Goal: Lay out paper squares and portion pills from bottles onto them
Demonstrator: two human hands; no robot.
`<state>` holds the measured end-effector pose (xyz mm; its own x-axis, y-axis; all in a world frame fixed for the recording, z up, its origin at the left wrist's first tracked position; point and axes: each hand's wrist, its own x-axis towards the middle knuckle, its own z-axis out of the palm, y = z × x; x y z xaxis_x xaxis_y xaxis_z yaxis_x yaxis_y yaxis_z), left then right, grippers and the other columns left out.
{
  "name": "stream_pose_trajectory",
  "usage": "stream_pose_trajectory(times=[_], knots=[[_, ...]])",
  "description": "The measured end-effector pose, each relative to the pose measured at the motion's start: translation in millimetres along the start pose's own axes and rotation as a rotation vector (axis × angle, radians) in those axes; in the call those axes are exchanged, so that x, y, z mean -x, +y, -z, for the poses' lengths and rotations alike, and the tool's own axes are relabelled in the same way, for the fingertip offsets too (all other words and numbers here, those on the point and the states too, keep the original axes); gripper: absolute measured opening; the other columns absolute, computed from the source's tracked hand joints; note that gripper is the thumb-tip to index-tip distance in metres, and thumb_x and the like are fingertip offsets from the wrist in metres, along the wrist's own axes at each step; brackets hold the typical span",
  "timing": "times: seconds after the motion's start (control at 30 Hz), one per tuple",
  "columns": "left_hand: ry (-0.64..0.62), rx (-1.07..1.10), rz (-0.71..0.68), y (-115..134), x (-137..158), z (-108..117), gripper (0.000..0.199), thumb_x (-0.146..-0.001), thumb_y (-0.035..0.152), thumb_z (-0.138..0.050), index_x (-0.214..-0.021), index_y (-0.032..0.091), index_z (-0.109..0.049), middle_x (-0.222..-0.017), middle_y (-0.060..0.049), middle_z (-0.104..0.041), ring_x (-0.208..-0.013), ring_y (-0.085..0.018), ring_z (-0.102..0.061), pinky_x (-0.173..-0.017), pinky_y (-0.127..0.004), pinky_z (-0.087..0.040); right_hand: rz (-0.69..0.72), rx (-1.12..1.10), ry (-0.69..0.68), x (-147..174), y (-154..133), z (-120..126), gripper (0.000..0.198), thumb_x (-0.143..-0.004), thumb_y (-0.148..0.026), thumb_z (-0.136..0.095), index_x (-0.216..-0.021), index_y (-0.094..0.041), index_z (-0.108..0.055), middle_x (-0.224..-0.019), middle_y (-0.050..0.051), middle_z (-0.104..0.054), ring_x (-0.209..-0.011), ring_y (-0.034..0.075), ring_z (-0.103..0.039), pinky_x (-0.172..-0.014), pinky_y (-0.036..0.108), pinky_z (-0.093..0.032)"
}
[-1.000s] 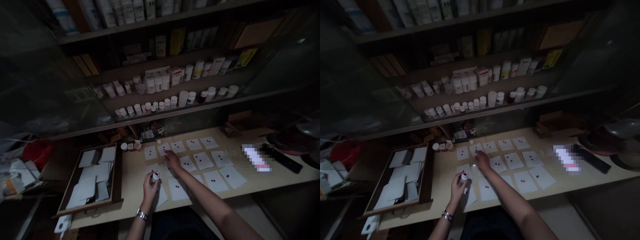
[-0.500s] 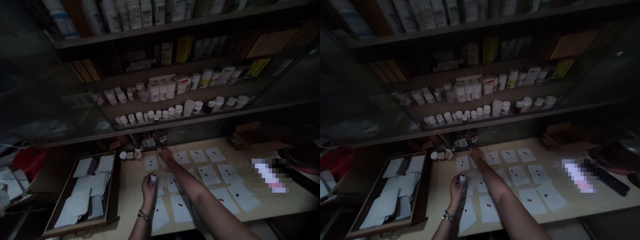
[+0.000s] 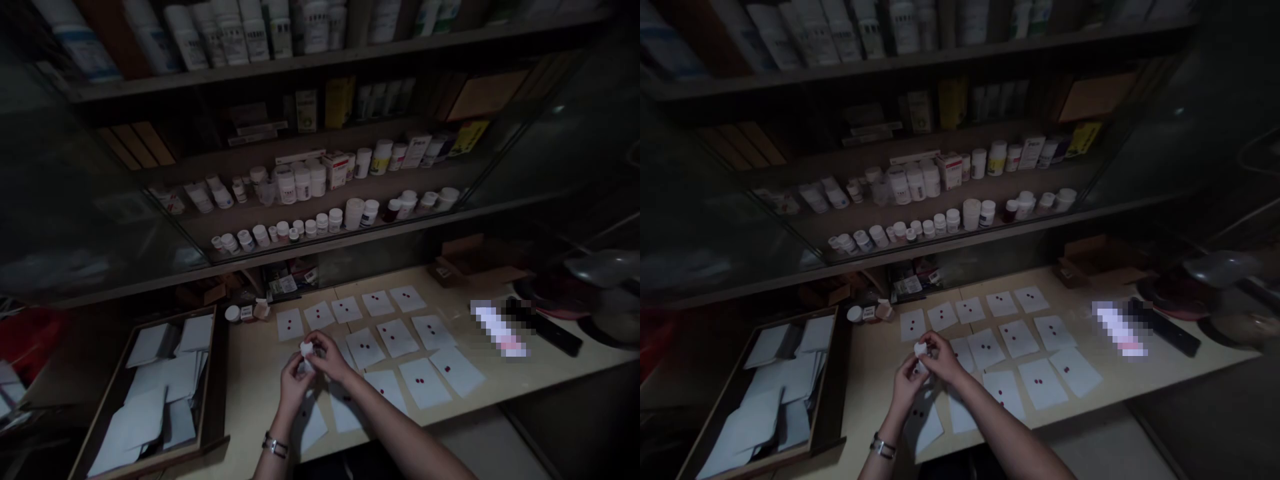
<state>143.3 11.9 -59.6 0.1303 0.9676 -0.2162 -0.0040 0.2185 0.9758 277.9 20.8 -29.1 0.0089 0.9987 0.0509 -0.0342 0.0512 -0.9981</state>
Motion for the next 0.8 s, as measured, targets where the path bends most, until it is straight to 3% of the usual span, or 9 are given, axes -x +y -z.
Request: stream_pose_trajectory(times=[0.13,0.37,0.6,0.8], knots=[[-0.093,0.014,0.023,12,3,-3,0.047,-0.051,0.032,-0.079,-0.094,0.013,-0.069,-0.107,-0.015,-0.068,-0.098,-0.028,-0.064,-0.078,-0.034,-0.054,0.012,-0.006,-0.007,4,-9,13,0.019,-0.067,-0.02,-0.062,-0.085,-0.02,-0.055,-0.083,0.001,-0.061,-0.08,0.016,-0.058,-0.074,0.027,-0.044],[-0.069,0.142,0.054,13,4,-5,0.055,-0.047,0.033,-0.083,-0.095,0.014,-0.065,-0.101,-0.014,-0.069,-0.095,-0.026,-0.064,-0.08,-0.034,-0.052,0.016,-0.017,-0.064,6,-14,30,0.023,-0.068,-0.034,-0.07,-0.08,-0.019,-0.057,-0.085,0.004,-0.065,-0.084,0.018,-0.06,-0.079,0.032,-0.045],[-0.084,0.128,0.063,20,8,-6,0.05,-0.048,0.032,-0.083,-0.091,0.014,-0.065,-0.1,-0.014,-0.069,-0.096,-0.026,-0.064,-0.079,-0.033,-0.051,-0.024,-0.061,-0.17,2,-15,39,0.028,-0.064,-0.037,-0.073,-0.076,-0.019,-0.055,-0.084,0.003,-0.065,-0.083,0.018,-0.06,-0.078,0.032,-0.045],[0.023,0.064,0.018,20,11,-16,0.044,-0.051,0.027,-0.078,-0.09,0.015,-0.065,-0.095,-0.011,-0.07,-0.092,-0.024,-0.065,-0.08,-0.033,-0.052,0.07,0.298,0.019,2,-24,30,0.029,-0.057,-0.026,-0.074,-0.066,-0.02,-0.047,-0.072,-0.003,-0.052,-0.069,0.014,-0.049,-0.068,0.025,-0.041]])
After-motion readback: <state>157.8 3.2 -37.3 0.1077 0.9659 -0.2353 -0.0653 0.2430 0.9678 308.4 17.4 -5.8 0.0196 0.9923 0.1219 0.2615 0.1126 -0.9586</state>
